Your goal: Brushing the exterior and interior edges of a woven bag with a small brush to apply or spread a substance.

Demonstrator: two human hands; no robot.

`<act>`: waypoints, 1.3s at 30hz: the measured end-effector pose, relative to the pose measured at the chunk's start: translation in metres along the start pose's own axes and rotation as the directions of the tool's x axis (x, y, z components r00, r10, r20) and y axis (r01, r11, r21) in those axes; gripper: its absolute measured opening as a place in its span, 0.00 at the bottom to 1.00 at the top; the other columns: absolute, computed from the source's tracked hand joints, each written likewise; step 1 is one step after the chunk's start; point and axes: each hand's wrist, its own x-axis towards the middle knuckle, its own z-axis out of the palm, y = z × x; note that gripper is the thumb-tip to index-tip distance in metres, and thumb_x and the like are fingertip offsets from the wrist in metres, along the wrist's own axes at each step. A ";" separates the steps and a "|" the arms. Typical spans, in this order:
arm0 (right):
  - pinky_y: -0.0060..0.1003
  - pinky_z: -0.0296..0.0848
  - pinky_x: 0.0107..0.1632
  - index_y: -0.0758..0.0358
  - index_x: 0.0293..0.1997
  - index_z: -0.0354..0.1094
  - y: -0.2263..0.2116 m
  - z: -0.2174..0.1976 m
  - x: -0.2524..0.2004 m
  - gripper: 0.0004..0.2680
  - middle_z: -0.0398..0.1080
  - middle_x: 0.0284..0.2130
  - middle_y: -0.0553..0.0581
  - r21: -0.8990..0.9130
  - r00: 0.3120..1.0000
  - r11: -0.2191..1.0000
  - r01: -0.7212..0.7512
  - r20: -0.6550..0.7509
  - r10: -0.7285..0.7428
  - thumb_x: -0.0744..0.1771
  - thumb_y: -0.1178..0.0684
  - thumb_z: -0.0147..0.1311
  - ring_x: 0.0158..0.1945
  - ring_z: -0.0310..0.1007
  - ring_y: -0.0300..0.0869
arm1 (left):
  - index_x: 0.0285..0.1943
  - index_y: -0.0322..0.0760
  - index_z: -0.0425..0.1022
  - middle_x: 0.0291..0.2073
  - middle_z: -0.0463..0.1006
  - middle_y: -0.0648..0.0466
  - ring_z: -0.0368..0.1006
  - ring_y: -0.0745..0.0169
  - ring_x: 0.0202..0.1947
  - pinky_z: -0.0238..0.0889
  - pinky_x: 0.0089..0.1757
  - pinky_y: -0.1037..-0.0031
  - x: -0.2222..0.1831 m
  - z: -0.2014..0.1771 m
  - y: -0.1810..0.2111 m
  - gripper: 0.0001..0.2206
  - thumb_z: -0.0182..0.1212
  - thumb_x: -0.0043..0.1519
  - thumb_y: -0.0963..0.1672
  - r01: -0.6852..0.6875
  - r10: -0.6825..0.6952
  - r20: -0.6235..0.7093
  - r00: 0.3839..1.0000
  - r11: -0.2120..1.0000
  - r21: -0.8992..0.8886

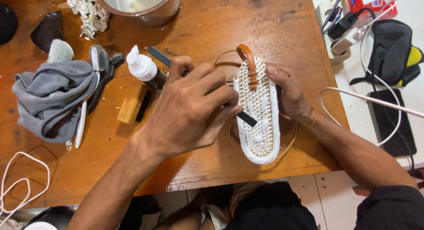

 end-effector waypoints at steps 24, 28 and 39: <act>0.31 0.65 0.42 0.65 0.39 0.70 -0.005 -0.007 0.007 0.13 0.69 0.31 0.50 -0.019 0.994 1.000 0.021 0.107 -0.019 0.71 0.46 0.41 0.34 0.65 0.35 | 0.34 0.38 0.74 0.27 0.72 0.53 0.64 0.59 0.30 0.48 0.50 0.64 0.023 0.059 -0.049 0.09 0.60 0.68 0.45 -0.068 0.062 -0.122 0.991 0.996 -0.053; 0.31 0.58 0.38 0.57 0.29 0.61 -0.008 -0.007 0.007 0.13 0.60 0.25 0.46 -0.055 0.995 0.998 0.011 0.096 -0.006 0.71 0.47 0.40 0.30 0.56 0.33 | 0.32 0.37 0.71 0.28 0.72 0.51 0.66 0.55 0.34 0.51 0.49 0.63 0.024 0.063 -0.028 0.11 0.56 0.68 0.45 -0.151 0.127 -0.118 0.985 0.963 -0.223; 0.28 0.58 0.39 0.58 0.31 0.61 0.000 -0.011 0.005 0.12 0.57 0.28 0.43 -0.093 0.999 0.996 -0.015 0.049 0.019 0.73 0.49 0.41 0.34 0.54 0.30 | 0.36 0.39 0.69 0.33 0.70 0.52 0.66 0.54 0.41 0.52 0.53 0.61 0.030 0.063 -0.033 0.11 0.56 0.70 0.47 -0.142 0.161 0.048 0.986 0.951 -0.275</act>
